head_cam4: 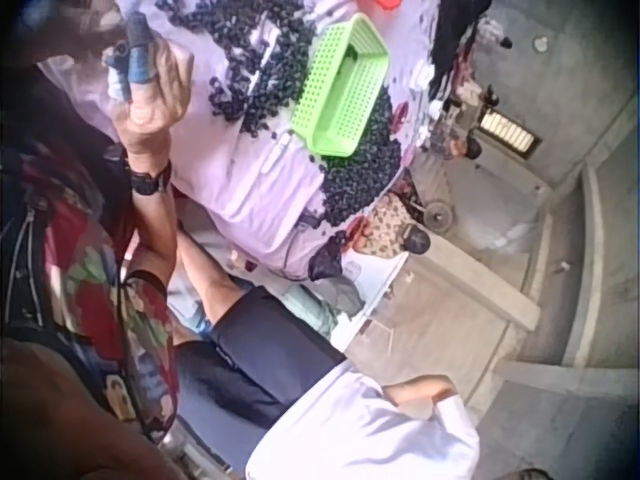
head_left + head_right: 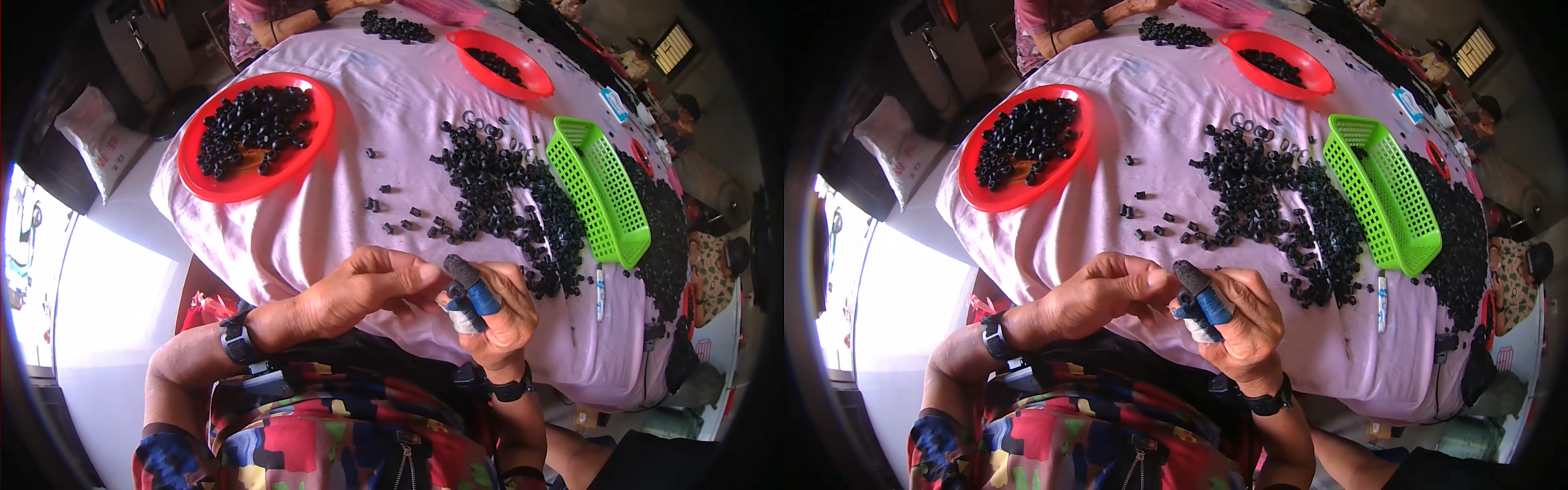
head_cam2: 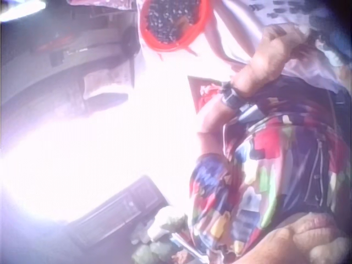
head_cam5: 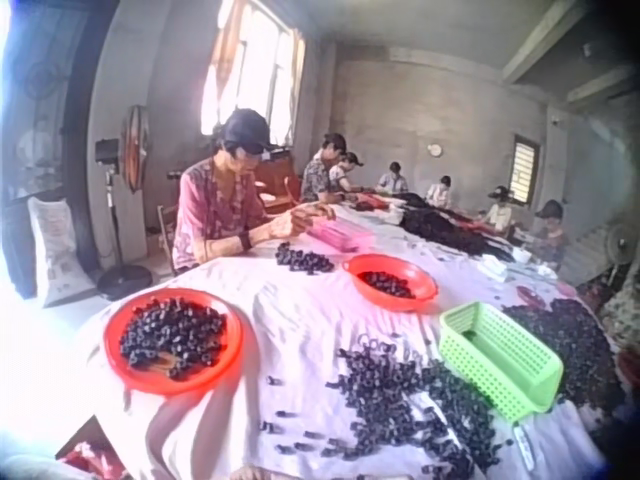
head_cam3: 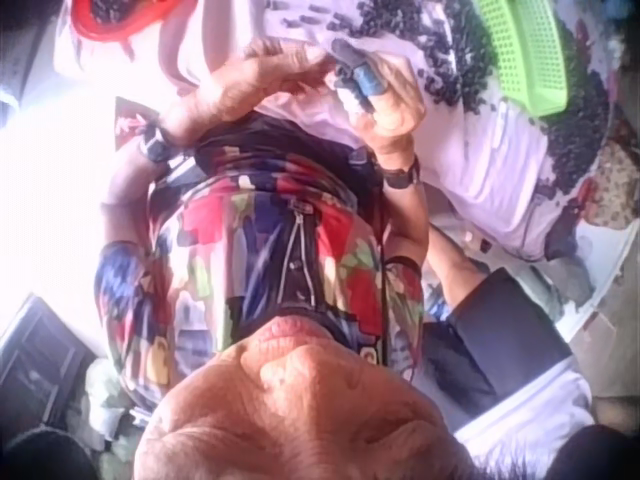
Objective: Manually assembling small black plastic components for shoes at a workshop table.
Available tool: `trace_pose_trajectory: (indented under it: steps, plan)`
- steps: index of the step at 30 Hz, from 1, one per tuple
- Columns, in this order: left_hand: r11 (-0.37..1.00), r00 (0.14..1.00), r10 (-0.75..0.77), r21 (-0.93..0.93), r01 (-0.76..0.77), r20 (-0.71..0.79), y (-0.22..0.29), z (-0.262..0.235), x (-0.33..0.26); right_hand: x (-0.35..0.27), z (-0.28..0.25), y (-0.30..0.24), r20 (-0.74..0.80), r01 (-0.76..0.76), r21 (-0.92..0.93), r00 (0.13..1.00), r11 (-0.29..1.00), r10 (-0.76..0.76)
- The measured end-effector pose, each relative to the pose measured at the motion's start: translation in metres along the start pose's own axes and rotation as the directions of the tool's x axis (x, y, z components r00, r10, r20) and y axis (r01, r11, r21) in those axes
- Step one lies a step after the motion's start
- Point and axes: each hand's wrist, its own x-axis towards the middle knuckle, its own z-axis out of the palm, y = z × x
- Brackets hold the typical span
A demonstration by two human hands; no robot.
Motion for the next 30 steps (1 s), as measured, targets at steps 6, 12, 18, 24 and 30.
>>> trace_pose_trajectory:
  steps: [6, 12, 18, 24, 30]
  plan:
    - [0.997, 0.998, -0.007, 0.074, 0.012, -0.063, 0.002, 0.005, 0.006, -0.001, -0.004, 0.001, 0.090, -0.102, 0.021, 0.991, 0.995, 0.100]
    - [0.790, 0.839, 0.474, -0.292, -0.539, -0.267, 0.054, -0.086, 0.002, -0.013, -0.013, 0.015, 0.022, -0.460, 0.050, 0.888, 0.887, 0.459]
    - [0.815, 0.897, 0.367, -0.379, -0.438, -0.247, 0.077, -0.113, 0.017, -0.018, -0.038, 0.035, 0.174, -0.733, -0.046, 0.663, 0.678, 0.728]
    - [0.684, 0.888, 0.429, 0.702, -0.198, -0.168, 0.079, -0.046, 0.094, -0.036, -0.044, 0.047, -0.026, -0.681, -0.079, 0.731, 0.728, 0.682]
    - [-0.220, 0.748, 0.552, 0.930, -0.296, 0.368, 0.037, -0.048, 0.156, -0.033, -0.044, 0.034, 0.017, -0.536, -0.132, 0.840, 0.834, 0.543]
